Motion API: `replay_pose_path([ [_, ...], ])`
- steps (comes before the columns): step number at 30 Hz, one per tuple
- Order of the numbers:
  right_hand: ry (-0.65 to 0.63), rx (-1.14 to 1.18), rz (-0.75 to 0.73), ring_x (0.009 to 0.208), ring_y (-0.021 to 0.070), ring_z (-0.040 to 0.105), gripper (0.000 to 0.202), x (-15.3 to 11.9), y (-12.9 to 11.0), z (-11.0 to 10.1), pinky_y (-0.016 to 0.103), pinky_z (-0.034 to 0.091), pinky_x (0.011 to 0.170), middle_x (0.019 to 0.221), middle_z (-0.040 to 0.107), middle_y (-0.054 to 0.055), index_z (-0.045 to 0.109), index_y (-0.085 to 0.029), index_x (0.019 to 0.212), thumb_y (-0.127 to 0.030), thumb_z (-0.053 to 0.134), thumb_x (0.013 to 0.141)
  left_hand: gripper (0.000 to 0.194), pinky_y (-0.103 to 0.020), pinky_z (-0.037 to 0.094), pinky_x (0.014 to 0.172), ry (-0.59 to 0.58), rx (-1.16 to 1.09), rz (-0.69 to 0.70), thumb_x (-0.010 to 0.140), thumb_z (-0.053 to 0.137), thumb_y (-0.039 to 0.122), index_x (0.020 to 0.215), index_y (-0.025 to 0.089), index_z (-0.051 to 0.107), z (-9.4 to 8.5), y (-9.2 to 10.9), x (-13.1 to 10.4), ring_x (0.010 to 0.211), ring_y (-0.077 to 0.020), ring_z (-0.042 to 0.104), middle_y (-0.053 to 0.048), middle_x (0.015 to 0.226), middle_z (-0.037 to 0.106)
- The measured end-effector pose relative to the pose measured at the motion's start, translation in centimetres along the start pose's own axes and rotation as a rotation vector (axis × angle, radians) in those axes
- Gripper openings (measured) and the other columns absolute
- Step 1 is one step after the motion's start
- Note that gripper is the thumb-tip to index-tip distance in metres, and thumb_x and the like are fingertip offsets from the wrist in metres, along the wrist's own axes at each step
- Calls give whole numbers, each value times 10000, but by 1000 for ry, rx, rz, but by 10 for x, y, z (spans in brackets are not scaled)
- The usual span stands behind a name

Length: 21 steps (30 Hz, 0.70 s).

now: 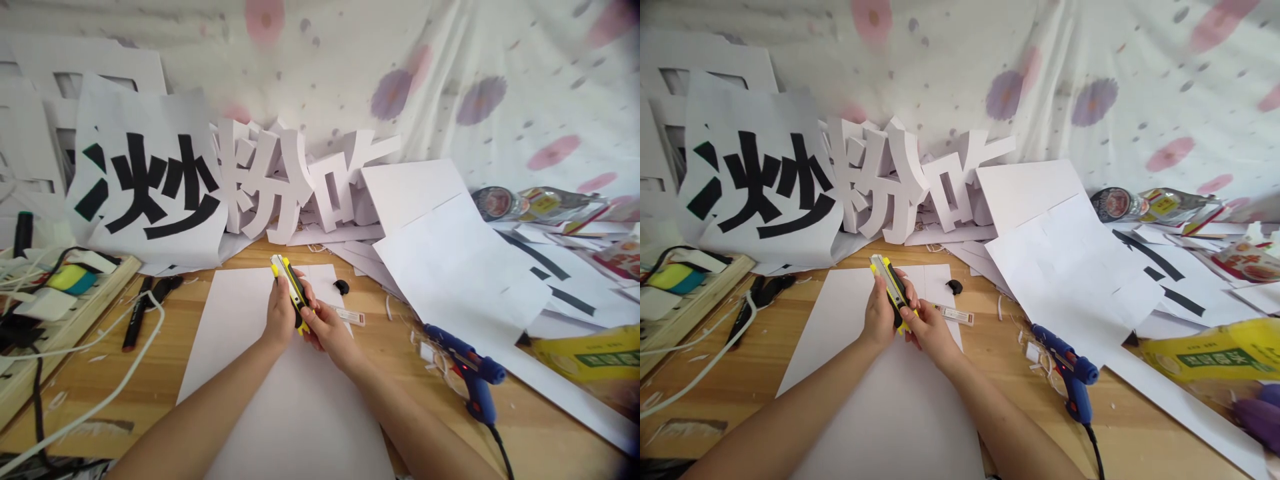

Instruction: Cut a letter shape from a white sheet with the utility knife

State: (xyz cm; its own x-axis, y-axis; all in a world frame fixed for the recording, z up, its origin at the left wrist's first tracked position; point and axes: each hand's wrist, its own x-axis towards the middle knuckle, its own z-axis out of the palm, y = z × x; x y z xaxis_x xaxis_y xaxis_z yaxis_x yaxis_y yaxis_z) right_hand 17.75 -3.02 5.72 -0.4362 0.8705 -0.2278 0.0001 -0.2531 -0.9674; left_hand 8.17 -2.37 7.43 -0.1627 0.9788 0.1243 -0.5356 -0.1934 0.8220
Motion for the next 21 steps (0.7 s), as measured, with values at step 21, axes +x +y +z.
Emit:
replay_pose_path([
  [21,-71,48,-58,357,40,300,437,-3,5,5,199,202,354,488,449,-90,403,-209,803,-618,532,719,440,-209,404,450,64,-198,-99,836,337,612,852,194,475,5,5,-2,453,-106,461,26,528,481],
])
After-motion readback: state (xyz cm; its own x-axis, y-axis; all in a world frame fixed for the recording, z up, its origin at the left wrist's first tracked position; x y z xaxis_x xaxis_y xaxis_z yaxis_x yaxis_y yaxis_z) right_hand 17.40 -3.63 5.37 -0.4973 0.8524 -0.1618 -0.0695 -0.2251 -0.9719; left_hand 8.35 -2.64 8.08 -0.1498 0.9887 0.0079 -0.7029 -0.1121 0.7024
